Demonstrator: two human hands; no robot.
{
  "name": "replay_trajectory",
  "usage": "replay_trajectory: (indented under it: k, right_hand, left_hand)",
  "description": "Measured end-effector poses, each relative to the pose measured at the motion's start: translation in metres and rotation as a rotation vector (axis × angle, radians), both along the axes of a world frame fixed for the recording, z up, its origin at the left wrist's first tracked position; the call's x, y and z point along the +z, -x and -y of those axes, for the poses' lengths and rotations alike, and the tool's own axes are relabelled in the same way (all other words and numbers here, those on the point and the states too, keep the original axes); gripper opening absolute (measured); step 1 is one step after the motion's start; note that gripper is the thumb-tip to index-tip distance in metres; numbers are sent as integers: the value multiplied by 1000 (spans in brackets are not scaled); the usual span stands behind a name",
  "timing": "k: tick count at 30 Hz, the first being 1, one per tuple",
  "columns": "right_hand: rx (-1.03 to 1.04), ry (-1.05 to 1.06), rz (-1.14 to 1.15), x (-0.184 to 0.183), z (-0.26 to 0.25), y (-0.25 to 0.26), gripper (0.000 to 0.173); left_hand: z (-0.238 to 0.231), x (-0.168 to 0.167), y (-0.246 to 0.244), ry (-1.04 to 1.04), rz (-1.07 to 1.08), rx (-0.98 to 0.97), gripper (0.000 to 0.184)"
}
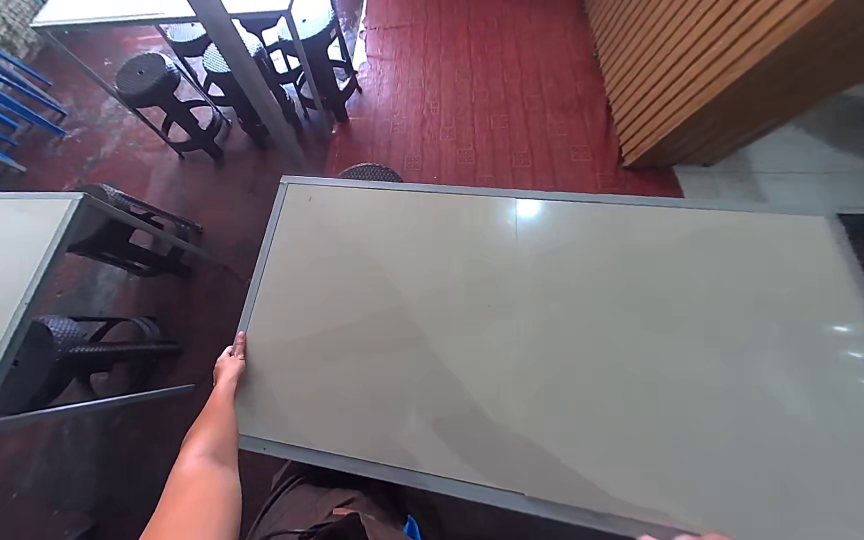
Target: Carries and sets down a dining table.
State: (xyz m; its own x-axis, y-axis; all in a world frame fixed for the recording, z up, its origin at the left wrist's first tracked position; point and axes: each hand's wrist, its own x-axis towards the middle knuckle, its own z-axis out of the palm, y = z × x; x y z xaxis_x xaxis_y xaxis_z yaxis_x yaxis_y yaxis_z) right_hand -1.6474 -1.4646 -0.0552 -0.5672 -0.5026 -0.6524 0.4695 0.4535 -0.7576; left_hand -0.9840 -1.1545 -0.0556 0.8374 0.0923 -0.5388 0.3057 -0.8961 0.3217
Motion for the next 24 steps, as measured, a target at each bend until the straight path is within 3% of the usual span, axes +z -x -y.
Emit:
replay_trajectory:
  k: [4,10,14,17,24]
  right_hand:
    - [56,-66,-99,11,10,4,64]
    - [-45,-114,3,14,13,5,74]
    - [27,-4,-17,13,-4,-14,73]
    - [95,-107,-147,6,-27,-33,73]
    - [205,-184,-128,-2,-42,-40,75]
  left_hand:
    - [-4,-1,23,5,12,8,73]
    - [-15,-3,21,21,26,-78,77]
    - [-19,-7,4,-13,25,-122,81]
    - [-21,-9,-1,28,6,-123,79]
    - [-17,-5,-3,51,-32,-57,75]
